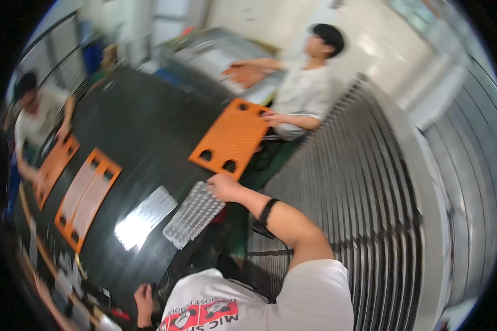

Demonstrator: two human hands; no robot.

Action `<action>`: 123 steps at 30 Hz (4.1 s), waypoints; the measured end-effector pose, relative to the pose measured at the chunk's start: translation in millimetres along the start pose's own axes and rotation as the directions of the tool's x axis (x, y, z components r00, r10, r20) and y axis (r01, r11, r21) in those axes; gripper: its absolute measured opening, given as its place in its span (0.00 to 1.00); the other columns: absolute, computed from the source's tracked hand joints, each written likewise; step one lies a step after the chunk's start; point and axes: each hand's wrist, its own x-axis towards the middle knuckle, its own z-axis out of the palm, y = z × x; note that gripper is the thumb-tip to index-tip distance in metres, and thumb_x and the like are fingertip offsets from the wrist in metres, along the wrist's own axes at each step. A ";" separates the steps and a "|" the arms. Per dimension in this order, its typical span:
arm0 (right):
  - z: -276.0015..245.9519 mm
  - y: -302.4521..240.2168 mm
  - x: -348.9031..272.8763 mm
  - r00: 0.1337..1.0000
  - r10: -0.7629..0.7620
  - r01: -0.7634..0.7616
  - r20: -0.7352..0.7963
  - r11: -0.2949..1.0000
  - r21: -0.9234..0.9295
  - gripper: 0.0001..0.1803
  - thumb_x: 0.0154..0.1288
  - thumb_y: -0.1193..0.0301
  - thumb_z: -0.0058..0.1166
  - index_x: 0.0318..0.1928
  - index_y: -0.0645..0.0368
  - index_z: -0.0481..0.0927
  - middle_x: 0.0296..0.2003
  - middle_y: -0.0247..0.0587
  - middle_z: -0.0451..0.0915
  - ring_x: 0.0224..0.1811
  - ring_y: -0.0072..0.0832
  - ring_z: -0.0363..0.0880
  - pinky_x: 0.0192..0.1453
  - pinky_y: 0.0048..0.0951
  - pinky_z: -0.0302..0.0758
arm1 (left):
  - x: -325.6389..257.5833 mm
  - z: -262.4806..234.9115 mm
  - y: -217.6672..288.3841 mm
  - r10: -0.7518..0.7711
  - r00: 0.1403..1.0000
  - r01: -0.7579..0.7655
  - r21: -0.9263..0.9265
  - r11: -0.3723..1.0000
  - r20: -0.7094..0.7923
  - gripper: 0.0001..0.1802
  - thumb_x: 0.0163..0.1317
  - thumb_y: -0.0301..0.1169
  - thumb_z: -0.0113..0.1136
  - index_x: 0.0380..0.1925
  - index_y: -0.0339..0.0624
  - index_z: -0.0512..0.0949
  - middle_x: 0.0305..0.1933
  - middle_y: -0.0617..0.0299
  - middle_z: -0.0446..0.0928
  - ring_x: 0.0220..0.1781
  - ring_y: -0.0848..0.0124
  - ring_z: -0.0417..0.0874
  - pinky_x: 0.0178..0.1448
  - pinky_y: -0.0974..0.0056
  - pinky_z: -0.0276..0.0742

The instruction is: Manually assemble and rack printed sheets onto a drying rack in a lighting factory setting.

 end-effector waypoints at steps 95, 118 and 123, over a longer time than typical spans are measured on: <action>101.4 53.1 82.0 0.798 -0.484 0.600 0.359 0.694 -0.398 0.24 0.56 0.76 0.45 0.56 0.54 0.69 0.39 0.41 0.69 0.45 0.36 0.68 0.43 0.35 0.69 | -66.6 85.5 49.6 -0.497 0.824 0.554 0.196 0.809 -0.273 0.18 0.59 0.38 0.55 0.36 0.30 0.77 0.30 0.49 0.80 0.33 0.63 0.82 0.40 0.64 0.75; 88.1 123.2 18.4 0.795 0.527 -0.509 0.299 0.315 0.801 0.14 0.65 0.69 0.44 0.37 0.69 0.77 0.30 0.47 0.80 0.31 0.35 0.82 0.33 0.33 0.78 | -28.7 57.5 58.5 -0.381 0.905 0.417 0.205 0.886 -0.190 0.16 0.60 0.36 0.55 0.37 0.31 0.77 0.29 0.55 0.80 0.28 0.70 0.79 0.35 0.66 0.74; 90.0 122.9 8.5 0.881 0.430 -0.325 -0.197 0.853 0.409 0.13 0.60 0.68 0.48 0.32 0.66 0.79 0.30 0.54 0.80 0.36 0.43 0.80 0.41 0.39 0.74 | 3.6 43.3 33.5 -0.188 0.970 0.225 0.274 0.935 -0.152 0.15 0.59 0.35 0.56 0.33 0.30 0.77 0.28 0.49 0.79 0.30 0.66 0.80 0.37 0.65 0.74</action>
